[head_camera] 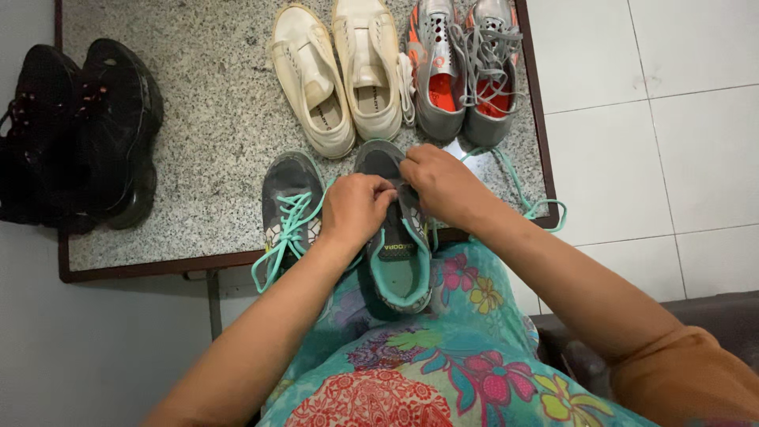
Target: The person threads a light green shoelace through the eyelets of a pair of grey sneakers and ties the laces. The shoes are placed on a low table with other footwear nearby.
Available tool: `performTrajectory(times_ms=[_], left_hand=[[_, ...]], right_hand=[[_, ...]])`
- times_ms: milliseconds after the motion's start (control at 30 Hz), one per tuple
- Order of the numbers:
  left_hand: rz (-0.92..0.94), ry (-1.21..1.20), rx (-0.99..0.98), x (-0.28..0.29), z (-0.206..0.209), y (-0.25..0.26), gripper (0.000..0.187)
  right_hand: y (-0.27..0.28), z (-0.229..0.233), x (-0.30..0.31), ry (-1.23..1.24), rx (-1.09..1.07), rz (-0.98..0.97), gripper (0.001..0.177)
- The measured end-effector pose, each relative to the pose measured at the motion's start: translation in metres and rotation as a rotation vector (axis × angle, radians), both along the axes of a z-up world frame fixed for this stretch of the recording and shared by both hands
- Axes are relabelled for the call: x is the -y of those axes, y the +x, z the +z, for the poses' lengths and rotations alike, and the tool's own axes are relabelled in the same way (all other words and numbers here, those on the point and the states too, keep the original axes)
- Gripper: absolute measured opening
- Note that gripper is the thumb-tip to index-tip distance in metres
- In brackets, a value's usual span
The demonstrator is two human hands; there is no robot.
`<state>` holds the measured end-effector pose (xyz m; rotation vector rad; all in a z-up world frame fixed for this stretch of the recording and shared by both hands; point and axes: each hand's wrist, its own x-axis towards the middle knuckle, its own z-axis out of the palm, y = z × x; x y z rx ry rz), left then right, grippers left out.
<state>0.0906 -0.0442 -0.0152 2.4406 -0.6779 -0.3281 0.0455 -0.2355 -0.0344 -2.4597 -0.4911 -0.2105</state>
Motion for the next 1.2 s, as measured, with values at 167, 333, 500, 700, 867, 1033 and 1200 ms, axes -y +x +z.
performTrajectory(times_ms=[167,333,500,700,867,1033,1200], left_hand=[[-0.026,0.000,0.039,-0.001,-0.006,0.000,0.016],[-0.035,0.094,0.097,0.002,-0.008,-0.001,0.016],[0.000,0.090,0.017,0.002,-0.008,0.003,0.016],[0.057,0.026,-0.024,0.002,-0.014,0.001,0.015],[0.126,-0.002,-0.033,0.002,-0.018,-0.003,0.016],[0.188,-0.021,-0.079,0.004,-0.020,-0.006,0.017],[0.215,-0.020,-0.121,0.006,-0.019,-0.007,0.018]], right_hand=[[0.007,-0.001,0.001,-0.081,-0.002,0.063,0.015],[0.011,-0.002,0.000,-0.160,0.035,0.106,0.016],[0.011,0.000,0.004,-0.197,0.022,0.103,0.014],[0.007,-0.004,0.004,-0.137,0.033,0.105,0.012],[0.015,-0.007,0.005,-0.100,-0.013,0.128,0.011],[0.015,-0.009,0.005,-0.163,-0.017,0.151,0.016],[0.018,-0.013,0.003,-0.178,-0.007,0.176,0.012]])
